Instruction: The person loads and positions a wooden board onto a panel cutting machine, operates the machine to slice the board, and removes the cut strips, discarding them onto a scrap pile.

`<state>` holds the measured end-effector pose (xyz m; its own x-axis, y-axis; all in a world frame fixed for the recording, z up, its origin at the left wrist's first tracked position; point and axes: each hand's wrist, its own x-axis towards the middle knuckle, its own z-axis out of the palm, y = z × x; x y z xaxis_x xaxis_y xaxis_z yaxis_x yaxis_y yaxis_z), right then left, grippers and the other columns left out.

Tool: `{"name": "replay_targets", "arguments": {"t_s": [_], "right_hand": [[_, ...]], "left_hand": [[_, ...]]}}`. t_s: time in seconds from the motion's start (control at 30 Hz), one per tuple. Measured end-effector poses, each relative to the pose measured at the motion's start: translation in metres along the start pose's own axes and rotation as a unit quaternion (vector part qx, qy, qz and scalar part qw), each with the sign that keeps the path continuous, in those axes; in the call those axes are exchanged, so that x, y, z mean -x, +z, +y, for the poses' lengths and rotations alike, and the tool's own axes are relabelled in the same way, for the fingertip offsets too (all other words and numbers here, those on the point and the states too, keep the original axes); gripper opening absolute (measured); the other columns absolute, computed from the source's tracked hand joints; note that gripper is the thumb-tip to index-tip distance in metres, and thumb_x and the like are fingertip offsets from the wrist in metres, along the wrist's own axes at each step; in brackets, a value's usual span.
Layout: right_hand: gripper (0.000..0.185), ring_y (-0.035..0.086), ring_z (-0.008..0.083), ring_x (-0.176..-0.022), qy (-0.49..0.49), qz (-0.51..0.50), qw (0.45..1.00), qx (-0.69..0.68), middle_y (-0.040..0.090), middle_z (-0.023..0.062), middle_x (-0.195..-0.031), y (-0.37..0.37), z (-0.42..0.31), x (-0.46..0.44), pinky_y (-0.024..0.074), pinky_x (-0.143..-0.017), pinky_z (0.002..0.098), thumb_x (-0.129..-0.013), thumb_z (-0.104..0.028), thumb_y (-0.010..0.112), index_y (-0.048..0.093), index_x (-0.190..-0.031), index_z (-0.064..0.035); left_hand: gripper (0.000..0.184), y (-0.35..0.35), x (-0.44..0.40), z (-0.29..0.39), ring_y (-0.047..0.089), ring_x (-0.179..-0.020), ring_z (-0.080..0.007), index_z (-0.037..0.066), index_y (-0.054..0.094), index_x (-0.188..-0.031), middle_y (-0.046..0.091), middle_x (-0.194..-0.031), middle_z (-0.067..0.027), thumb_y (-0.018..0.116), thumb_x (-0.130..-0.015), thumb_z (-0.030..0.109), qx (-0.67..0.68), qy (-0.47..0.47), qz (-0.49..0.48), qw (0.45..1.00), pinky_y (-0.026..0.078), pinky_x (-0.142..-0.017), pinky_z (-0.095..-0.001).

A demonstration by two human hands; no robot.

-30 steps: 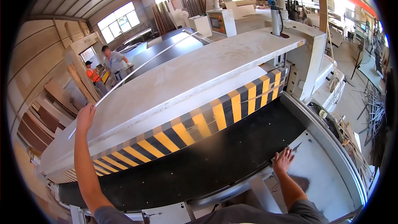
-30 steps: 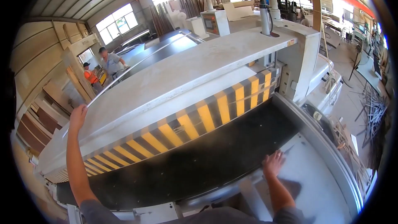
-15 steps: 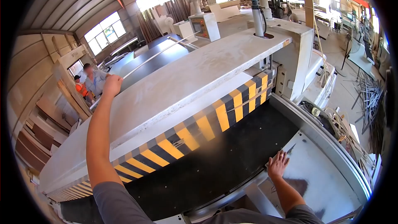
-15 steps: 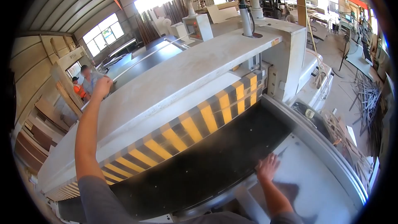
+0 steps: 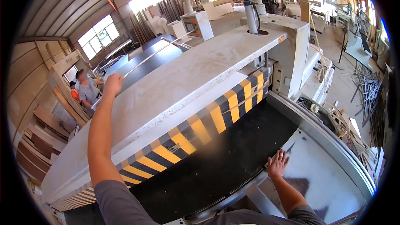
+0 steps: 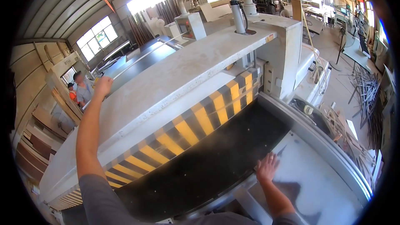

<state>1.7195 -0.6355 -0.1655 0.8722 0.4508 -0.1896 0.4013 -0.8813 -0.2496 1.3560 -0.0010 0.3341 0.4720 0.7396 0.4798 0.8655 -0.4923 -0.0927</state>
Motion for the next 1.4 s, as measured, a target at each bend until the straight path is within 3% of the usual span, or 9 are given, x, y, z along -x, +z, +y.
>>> {"name": "replay_targets", "arguments": {"t_s": [0.23,0.4,0.47,0.6,0.67,0.97,1.17,1.27,1.4], "right_hand": [[0.075,-0.001,0.0292,-0.172,0.007,-0.001,1.0,0.005,0.009,0.009,-0.186,-0.007,-0.006,0.003,-0.002,-0.137,0.0575,-0.117,-0.056,0.032,0.023,-0.176,-0.0112],[0.076,0.013,0.035,-0.171,-0.029,0.083,0.995,-0.048,0.026,0.0158,-0.182,0.011,0.003,-0.001,0.0012,-0.136,0.0593,-0.112,-0.051,0.044,0.036,-0.17,-0.0016],[0.076,0.013,0.0349,-0.171,-0.025,0.081,0.995,-0.045,0.026,0.0156,-0.182,0.009,0.001,0.002,0.001,-0.136,0.0594,-0.112,-0.051,0.043,0.035,-0.17,-0.0019],[0.076,0.012,0.0347,-0.171,-0.023,0.084,0.996,-0.034,0.025,0.0152,-0.182,0.018,0.003,-0.001,0.0009,-0.136,0.0596,-0.113,-0.052,0.041,0.034,-0.171,-0.0033],[0.076,0.012,0.0347,-0.171,-0.026,0.082,0.996,-0.034,0.025,0.0151,-0.182,0.017,0.005,-0.003,0.0006,-0.136,0.0595,-0.114,-0.052,0.04,0.034,-0.171,-0.0038],[0.075,0.016,0.0346,-0.17,-0.034,0.116,0.992,-0.029,0.028,0.0144,-0.181,0.03,0.011,0.003,0.004,-0.136,0.0603,-0.113,-0.053,0.042,0.037,-0.17,-0.0042],[0.073,0.015,0.0327,-0.17,-0.021,0.119,0.993,-0.014,0.028,0.0126,-0.181,0.028,0.004,0.006,0.0043,-0.137,0.0596,-0.115,-0.053,0.038,0.038,-0.17,-0.0062],[0.073,0.015,0.0327,-0.17,-0.023,0.126,0.992,-0.017,0.028,0.0123,-0.181,0.025,0.004,0.005,0.0044,-0.137,0.0593,-0.115,-0.053,0.038,0.038,-0.17,-0.0061],[0.074,0.014,0.0319,-0.171,-0.022,0.104,0.994,-0.014,0.027,0.0123,-0.182,0.015,0.002,0.01,0.0065,-0.137,0.0572,-0.115,-0.052,0.038,0.035,-0.171,-0.0043]], "left_hand": [[0.032,-0.024,0.01,0.021,0.072,-0.106,-0.0472,0.005,0.079,-0.104,0.076,-0.107,-0.0261,0.067,-0.104,0.034,0.0,-0.008,0.025,1.0,0.057,-0.092,-0.0548],[0.036,-0.025,-0.011,-0.091,0.074,-0.102,-0.0444,0.006,0.081,-0.105,0.077,-0.104,-0.024,0.068,-0.1,0.04,-0.027,0.025,0.015,0.999,0.058,-0.089,-0.0539],[0.036,-0.072,0.045,-0.106,0.075,-0.091,-0.0397,0.003,0.079,-0.1,0.076,-0.094,-0.0236,0.07,-0.1,0.038,0.024,0.01,0.049,0.998,0.057,-0.082,-0.0512],[0.04,-0.118,0.149,-0.195,0.055,-0.06,-0.0121,-0.001,0.075,-0.086,0.058,-0.065,-0.0014,0.072,-0.103,0.035,0.242,-0.059,0.008,0.969,0.042,-0.058,-0.0332],[0.036,-0.138,0.202,-0.244,0.049,-0.058,-0.0057,0.004,0.076,-0.084,0.054,-0.065,0.0062,0.074,-0.103,0.034,0.214,-0.101,-0.01,0.972,0.036,-0.054,-0.0282],[0.022,-0.165,0.376,-0.319,0.049,-0.057,-0.0057,0.002,0.075,-0.082,0.058,-0.066,0.0047,0.08,-0.095,0.019,0.279,-0.205,-0.032,0.937,0.035,-0.053,-0.0263],[0.013,-0.159,0.398,-0.359,0.064,-0.079,-0.0126,-0.003,0.08,-0.098,0.07,-0.086,-0.0032,0.078,-0.093,0.008,0.297,-0.168,-0.034,0.939,0.051,-0.074,-0.0288],[0.024,-0.151,0.388,-0.355,0.07,-0.108,-0.021,-0.005,0.079,-0.113,0.076,-0.112,-0.011,0.073,-0.09,-0.002,0.273,-0.11,0.009,0.956,0.053,-0.1,-0.0331],[0.036,-0.123,0.373,-0.375,0.066,-0.127,-0.035,-0.003,0.077,-0.125,0.073,-0.131,-0.0167,0.069,-0.09,-0.006,0.161,-0.108,-0.006,0.981,0.047,-0.116,-0.0407]]}}
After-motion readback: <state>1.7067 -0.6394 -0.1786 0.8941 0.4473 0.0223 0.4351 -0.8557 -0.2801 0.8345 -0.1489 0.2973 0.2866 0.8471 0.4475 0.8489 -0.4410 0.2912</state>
